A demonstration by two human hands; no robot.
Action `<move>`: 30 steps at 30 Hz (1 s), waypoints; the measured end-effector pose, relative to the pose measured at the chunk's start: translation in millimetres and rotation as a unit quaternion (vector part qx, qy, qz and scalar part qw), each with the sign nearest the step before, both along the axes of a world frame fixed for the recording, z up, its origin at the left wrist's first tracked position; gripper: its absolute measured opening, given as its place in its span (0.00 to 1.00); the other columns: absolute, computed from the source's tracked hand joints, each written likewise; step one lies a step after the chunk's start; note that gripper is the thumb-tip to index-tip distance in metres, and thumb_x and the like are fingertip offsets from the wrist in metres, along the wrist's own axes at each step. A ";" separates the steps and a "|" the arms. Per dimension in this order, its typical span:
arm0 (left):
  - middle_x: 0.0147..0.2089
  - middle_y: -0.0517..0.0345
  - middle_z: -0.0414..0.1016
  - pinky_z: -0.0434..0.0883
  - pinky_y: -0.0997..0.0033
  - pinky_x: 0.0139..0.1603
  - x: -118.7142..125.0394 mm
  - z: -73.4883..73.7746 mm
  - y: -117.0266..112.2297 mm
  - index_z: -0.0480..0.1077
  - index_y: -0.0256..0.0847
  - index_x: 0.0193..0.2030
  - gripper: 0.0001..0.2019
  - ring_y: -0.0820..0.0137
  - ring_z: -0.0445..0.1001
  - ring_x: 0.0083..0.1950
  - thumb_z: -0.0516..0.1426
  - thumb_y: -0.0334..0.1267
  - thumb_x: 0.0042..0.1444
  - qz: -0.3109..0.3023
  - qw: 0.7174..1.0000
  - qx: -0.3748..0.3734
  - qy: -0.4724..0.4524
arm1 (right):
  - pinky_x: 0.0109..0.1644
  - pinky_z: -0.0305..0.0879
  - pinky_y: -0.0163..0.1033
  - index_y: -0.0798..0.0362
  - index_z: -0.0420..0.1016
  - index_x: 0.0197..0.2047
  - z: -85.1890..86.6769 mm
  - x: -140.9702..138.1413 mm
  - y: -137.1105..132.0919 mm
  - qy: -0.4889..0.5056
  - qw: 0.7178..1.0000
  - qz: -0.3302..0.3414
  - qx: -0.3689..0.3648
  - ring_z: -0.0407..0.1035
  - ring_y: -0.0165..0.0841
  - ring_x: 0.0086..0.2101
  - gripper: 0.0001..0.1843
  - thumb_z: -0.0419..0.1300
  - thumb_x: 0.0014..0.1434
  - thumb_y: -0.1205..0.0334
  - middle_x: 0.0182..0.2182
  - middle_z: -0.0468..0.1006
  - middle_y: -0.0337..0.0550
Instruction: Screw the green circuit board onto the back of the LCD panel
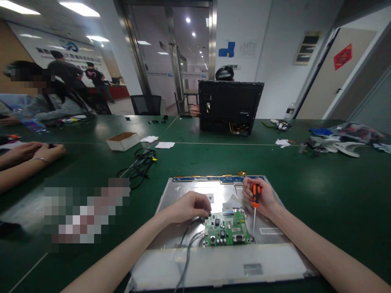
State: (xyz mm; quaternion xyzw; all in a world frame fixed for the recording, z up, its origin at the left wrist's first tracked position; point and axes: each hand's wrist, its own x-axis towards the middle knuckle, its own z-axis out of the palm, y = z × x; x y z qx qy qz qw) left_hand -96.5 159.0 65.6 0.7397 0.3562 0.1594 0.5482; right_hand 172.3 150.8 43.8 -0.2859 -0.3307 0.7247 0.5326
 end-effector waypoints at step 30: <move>0.31 0.59 0.72 0.66 0.74 0.35 -4.9 5.7 4.6 0.78 0.38 0.30 0.02 0.71 0.70 0.33 0.63 0.33 0.51 -0.058 0.986 0.145 0.061 | 0.15 0.48 0.28 0.54 0.71 0.28 -1.0 -5.4 1.7 -0.036 0.996 -0.069 -0.032 0.52 0.23 0.13 0.11 0.62 0.50 0.54 0.11 0.63 0.31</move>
